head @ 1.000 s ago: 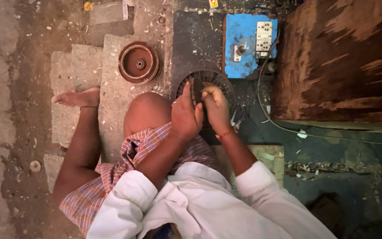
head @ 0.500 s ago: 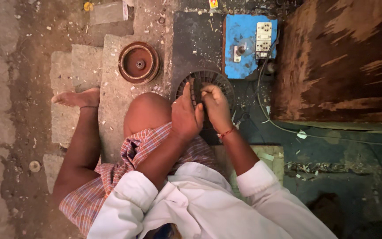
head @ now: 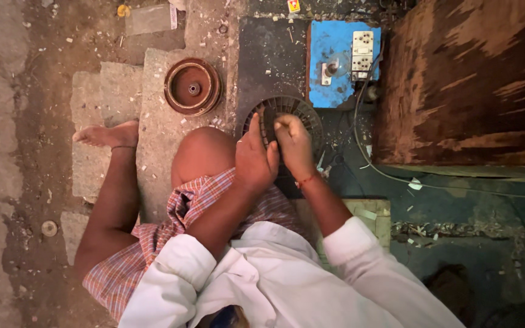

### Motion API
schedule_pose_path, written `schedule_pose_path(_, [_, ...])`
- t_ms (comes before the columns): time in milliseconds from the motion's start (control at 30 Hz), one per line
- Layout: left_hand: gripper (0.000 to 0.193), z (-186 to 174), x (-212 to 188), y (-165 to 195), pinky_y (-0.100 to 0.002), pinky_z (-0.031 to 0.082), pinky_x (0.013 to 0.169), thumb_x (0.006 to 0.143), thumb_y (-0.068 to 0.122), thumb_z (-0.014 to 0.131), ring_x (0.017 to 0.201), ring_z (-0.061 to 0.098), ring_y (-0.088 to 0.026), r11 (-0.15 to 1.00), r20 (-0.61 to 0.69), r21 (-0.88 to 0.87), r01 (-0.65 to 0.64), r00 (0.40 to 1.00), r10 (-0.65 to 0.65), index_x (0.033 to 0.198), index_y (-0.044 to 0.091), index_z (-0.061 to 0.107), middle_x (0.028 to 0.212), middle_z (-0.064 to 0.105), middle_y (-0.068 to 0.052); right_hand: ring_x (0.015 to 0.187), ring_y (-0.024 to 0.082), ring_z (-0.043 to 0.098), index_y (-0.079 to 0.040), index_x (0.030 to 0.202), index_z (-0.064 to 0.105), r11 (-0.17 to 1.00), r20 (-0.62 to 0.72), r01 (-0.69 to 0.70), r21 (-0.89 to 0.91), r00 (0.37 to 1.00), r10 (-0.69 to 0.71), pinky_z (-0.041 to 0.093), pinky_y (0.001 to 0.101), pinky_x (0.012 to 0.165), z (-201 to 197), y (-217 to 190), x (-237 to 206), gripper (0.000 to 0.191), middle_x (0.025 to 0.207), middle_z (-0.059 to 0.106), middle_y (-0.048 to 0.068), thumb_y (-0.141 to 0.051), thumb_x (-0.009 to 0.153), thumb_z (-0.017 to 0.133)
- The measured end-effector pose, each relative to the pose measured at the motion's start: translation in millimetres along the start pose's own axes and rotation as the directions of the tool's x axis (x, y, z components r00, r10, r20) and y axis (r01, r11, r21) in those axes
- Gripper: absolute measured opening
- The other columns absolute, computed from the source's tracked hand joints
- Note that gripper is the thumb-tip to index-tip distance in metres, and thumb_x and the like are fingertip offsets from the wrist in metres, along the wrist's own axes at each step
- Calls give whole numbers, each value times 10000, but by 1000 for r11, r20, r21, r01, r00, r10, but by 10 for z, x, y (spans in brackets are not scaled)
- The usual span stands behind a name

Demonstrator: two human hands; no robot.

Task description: The person sits on the ground and works on a fan impeller wheel, pressing and fitting a hub component into the center of the wheel by hand, rotating the wheel and repositioning it while fitting the part.

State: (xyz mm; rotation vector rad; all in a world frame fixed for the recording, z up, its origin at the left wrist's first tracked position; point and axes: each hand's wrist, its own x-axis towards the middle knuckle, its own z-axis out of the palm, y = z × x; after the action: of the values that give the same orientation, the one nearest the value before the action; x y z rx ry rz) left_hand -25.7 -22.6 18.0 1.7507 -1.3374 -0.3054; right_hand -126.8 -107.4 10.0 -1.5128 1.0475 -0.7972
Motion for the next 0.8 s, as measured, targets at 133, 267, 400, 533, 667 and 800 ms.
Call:
schedule_pose_path(133, [682,-55,56,64,-548,512,879,1030,307,545,990,632,-496,998,-30,-56,-3,1000,1,1517,-121,335,1163,641,-327,926,79,633,-11,1212,624,992,71,-99,75,993,94,533,248,836,-47,-23,42,206,1051,695,45,-82,1019,622])
schedule_pose_path(267, [688,-44,84,71,-558,509,856,1015,309,566,963,639,-501,998,-20,-65,16,1000,-17,1507,-123,357,1112,661,-309,926,68,614,-13,1257,588,988,170,-114,103,981,96,523,243,834,-149,-1,-43,251,1015,658,41,-71,1013,610])
schedule_pose_path(400, [706,1,33,3,-556,499,863,1021,301,566,963,629,-492,999,-13,-35,-24,1000,24,1518,-136,319,1130,648,-311,959,85,629,-4,1226,605,981,76,-46,188,997,32,525,255,863,-35,5,-42,214,1071,684,35,-93,1032,601])
schedule_pose_path(533, [722,49,-14,-35,-544,484,873,1011,285,581,959,623,-471,1000,-27,22,-8,1000,8,1533,-131,308,1123,647,-302,973,111,666,-4,1163,667,995,-4,-72,-67,997,72,532,270,885,-17,-92,8,189,1053,721,48,-127,1035,600])
schedule_pose_path(667, [744,44,-35,2,-555,471,885,963,274,630,981,612,-475,1000,-14,6,-8,1000,9,1511,-126,324,1113,648,-301,1015,109,625,-8,1237,617,960,166,-186,209,974,153,508,271,903,-116,-194,58,243,1118,679,44,-122,1025,583])
schedule_pose_path(800, [752,-38,-55,118,-588,430,1083,937,262,653,1143,589,-479,960,-106,166,-224,964,244,1503,-105,318,1232,611,-320,1042,95,593,-16,1292,563,919,252,-180,351,963,93,482,254,920,-167,-183,95,279,1157,661,20,-126,1035,567])
